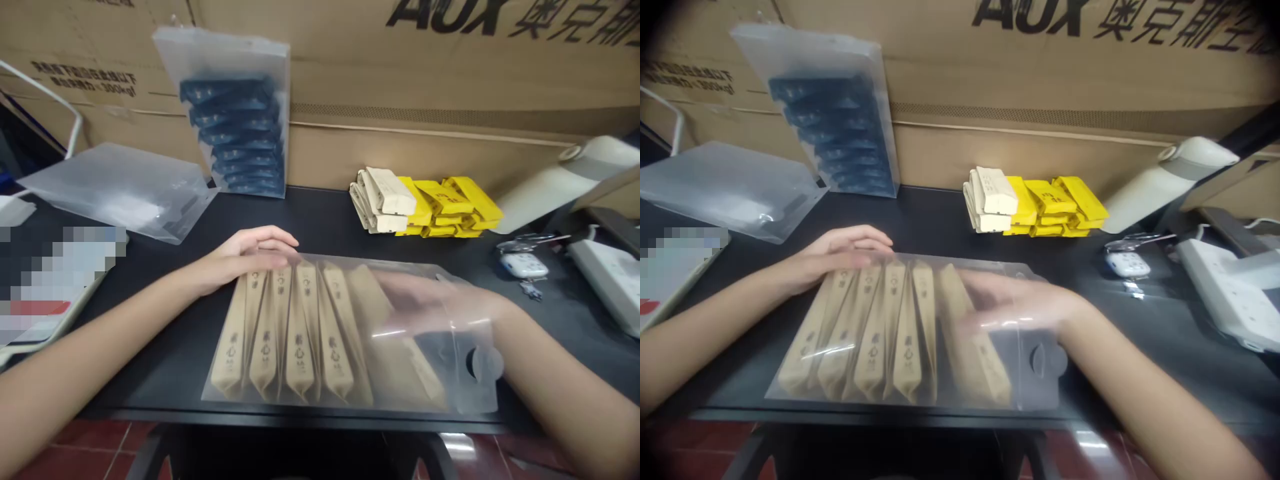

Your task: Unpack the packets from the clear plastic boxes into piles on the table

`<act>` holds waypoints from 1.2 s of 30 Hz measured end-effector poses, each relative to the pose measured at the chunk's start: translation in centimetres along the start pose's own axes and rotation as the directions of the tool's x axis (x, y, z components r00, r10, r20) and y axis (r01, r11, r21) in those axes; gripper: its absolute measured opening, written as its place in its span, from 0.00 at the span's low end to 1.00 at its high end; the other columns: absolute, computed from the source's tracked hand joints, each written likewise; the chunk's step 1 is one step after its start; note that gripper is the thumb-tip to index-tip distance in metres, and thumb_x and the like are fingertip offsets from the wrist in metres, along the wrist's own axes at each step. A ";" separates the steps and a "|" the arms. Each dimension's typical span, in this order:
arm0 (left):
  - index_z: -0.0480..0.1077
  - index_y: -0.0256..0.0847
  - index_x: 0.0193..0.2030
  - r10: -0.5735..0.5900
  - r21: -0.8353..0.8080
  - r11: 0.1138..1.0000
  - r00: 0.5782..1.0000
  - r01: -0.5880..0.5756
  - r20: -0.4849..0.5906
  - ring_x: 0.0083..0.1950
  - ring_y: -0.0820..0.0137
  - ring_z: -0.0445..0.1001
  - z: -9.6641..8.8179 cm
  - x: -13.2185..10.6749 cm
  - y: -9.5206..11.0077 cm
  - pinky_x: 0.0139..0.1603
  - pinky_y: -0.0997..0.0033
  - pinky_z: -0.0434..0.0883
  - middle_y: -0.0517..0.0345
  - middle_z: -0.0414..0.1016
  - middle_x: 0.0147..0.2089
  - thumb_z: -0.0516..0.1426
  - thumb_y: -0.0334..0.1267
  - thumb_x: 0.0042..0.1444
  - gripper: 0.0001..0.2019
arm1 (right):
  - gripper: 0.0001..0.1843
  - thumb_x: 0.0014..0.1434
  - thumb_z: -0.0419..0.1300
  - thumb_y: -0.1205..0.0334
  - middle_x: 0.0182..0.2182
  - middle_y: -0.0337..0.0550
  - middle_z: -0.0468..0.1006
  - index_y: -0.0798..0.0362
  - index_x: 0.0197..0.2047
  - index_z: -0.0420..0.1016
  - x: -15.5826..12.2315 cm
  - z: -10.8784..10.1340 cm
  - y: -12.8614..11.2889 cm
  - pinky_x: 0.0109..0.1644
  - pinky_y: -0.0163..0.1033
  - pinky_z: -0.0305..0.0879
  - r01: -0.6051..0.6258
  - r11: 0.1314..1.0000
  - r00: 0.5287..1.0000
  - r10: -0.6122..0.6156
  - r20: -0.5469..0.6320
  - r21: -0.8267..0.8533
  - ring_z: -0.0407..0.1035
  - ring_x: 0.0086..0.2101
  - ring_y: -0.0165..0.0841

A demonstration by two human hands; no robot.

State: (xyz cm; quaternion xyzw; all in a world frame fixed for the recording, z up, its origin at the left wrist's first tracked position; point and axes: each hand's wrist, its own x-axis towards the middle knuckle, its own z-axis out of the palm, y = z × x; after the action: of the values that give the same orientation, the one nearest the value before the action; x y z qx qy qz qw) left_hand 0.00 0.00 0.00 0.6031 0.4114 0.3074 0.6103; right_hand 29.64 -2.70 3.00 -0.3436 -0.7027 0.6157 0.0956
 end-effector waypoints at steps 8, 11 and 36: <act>0.79 0.43 0.46 -0.003 0.174 0.985 0.997 -0.011 0.082 0.44 0.57 0.82 0.1 -0.4 0.7 0.43 0.60 0.79 0.54 0.84 0.43 0.68 0.38 0.44 0.19 | 0.22 0.57 0.65 0.53 0.47 0.44 0.80 0.49 0.54 0.75 1.6 3.0 0.9 0.52 0.46 0.74 0.043 0.999 0.957 -0.041 -0.288 -0.001 0.76 0.45 0.39; 0.80 0.44 0.45 0.064 0.235 0.969 0.996 -0.076 0.060 0.44 0.58 0.82 1.0 -0.6 1.0 0.45 0.62 0.79 0.56 0.84 0.43 0.69 0.39 0.45 0.18 | 0.26 0.58 0.65 0.55 0.52 0.44 0.78 0.47 0.59 0.71 1.4 3.4 0.8 0.55 0.47 0.72 0.074 0.997 0.965 -0.066 -0.253 0.022 0.74 0.50 0.40; 0.74 0.40 0.45 0.419 0.375 0.834 0.907 -0.405 0.049 0.45 0.64 0.79 4.3 -3.0 1.8 0.45 0.66 0.76 0.55 0.81 0.46 0.64 0.38 0.54 0.12 | 0.42 0.30 0.71 0.81 0.44 0.30 0.81 0.40 0.49 0.71 1.5 9.2 -0.8 0.45 0.38 0.78 0.011 0.794 0.870 0.291 -0.397 0.608 0.77 0.46 0.39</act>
State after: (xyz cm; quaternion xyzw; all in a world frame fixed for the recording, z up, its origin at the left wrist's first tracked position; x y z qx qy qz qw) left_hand 2.55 -4.55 1.93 0.7778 0.3339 0.3571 0.3950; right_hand 23.12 -9.20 1.22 -0.4880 -0.4019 0.7065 0.3182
